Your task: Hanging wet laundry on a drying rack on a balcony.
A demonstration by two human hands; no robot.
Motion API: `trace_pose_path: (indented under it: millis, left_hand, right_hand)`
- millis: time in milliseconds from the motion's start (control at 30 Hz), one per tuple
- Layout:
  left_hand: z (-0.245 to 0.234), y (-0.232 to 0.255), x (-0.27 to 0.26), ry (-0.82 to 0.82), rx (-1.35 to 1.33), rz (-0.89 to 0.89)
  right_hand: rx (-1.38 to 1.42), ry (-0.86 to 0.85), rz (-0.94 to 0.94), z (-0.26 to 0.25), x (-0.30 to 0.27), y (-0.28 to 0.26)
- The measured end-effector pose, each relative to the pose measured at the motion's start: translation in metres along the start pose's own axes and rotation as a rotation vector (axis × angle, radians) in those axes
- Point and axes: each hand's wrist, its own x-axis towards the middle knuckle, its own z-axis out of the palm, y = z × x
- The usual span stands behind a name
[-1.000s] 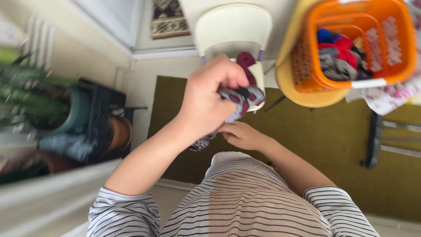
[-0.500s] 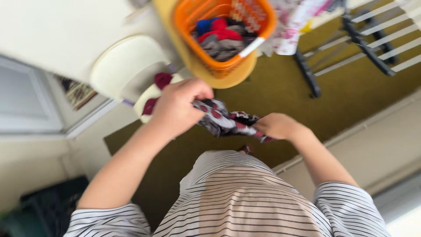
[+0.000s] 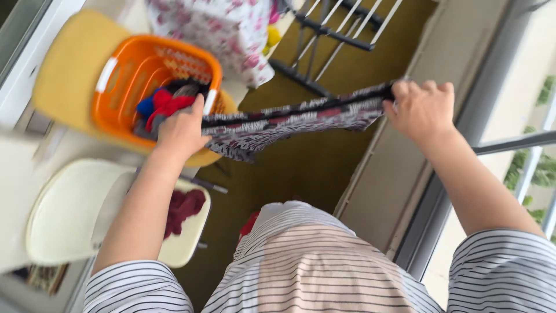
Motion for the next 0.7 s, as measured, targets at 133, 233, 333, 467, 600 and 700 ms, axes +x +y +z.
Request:
trace_pose_path:
  millis: [133,233,333,467,600,700]
  left_hand:
    - [-0.063,0.019,0.063,0.358,0.078,0.061]
    - [-0.127,0.053,0.058,0.791,0.128,0.244]
    - [-0.132,0.085,0.074,1.059,-0.012,0.473]
    - [0.037,0.103,0.092,0.33,0.006,0.394]
    - [0.073,0.054,0.105,-0.826,0.375,0.156]
    - [0.069,0.012,0.127,-0.197,0.192,0.115]
  right_hand:
    - [-0.176,0.146,0.264,-0.005,0.014,0.083]
    - [-0.108,0.32,0.428,-0.038,-0.019,0.11]
    - [0.195,0.494,0.502,-0.052,-0.04,0.077]
    - [0.341,-0.091,0.356,0.013,-0.048,-0.041]
    - [0.197,-1.094,0.301,0.067,-0.083,-0.041]
    - [0.076,-0.739,0.56,0.029,-0.085,-0.006]
